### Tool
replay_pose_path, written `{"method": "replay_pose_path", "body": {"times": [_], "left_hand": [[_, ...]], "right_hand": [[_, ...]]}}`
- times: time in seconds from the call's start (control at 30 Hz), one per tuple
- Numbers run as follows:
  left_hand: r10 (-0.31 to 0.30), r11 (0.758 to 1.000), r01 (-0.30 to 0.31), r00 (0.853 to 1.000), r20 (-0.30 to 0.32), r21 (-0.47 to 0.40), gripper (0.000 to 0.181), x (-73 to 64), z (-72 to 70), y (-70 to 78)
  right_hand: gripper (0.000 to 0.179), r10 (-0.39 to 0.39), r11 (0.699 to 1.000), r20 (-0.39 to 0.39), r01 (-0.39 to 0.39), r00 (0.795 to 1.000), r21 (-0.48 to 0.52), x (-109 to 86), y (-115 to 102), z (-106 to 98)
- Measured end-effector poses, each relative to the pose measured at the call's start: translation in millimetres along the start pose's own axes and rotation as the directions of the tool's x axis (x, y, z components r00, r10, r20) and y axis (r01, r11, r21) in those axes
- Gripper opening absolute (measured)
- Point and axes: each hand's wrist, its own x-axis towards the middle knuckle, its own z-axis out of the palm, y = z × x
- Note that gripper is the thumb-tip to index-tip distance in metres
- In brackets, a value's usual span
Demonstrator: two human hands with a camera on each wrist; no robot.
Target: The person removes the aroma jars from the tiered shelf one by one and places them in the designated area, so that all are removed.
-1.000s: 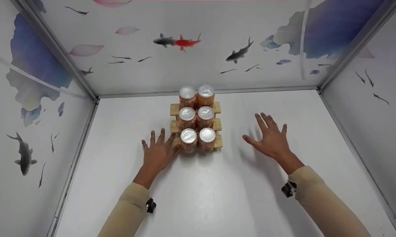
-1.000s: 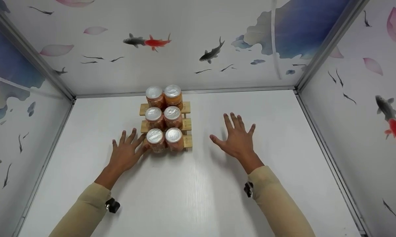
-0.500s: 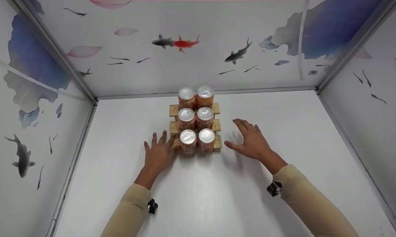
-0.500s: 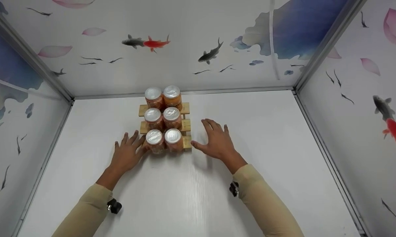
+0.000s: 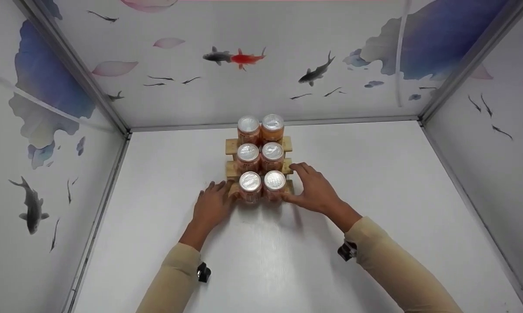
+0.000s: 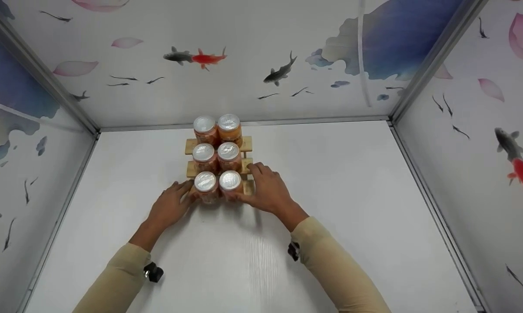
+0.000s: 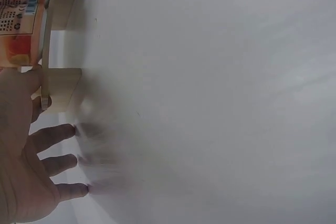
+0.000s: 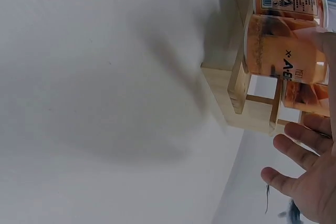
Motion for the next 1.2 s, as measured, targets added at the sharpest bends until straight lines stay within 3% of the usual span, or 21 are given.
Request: {"method": "replay_pose_path", "body": {"times": [0.43, 0.63, 0.87, 1.2], "left_hand": [[-0.025, 0.999, 0.026, 0.999, 0.02, -0.044, 0.06, 0.2, -1.2, -1.2], [-0.038, 0.998, 0.04, 0.999, 0.028, -0.057, 0.063, 1.1, 0.7, -1.4], [-0.037, 0.997, 0.038, 0.999, 0.02, -0.066, 0.062, 1.7, -0.4, -0.7], [-0.016, 0.998, 0.017, 1.0, 0.013, -0.061, 0.058, -0.2, -2.1, 1.2]], "right_hand": [[0.093, -0.042, 0.994, 0.003, 0.042, 0.999, 0.098, 9.8, -16, 9], [0.084, -0.059, 0.992, -0.007, 0.059, 0.998, 0.112, 12.5, -21, 14], [0.069, -0.081, 0.988, -0.04, 0.086, 0.996, 0.126, 13.6, -22, 17], [0.067, -0.125, 0.983, -0.067, 0.133, 0.99, 0.127, 12.0, -15, 16]]}}
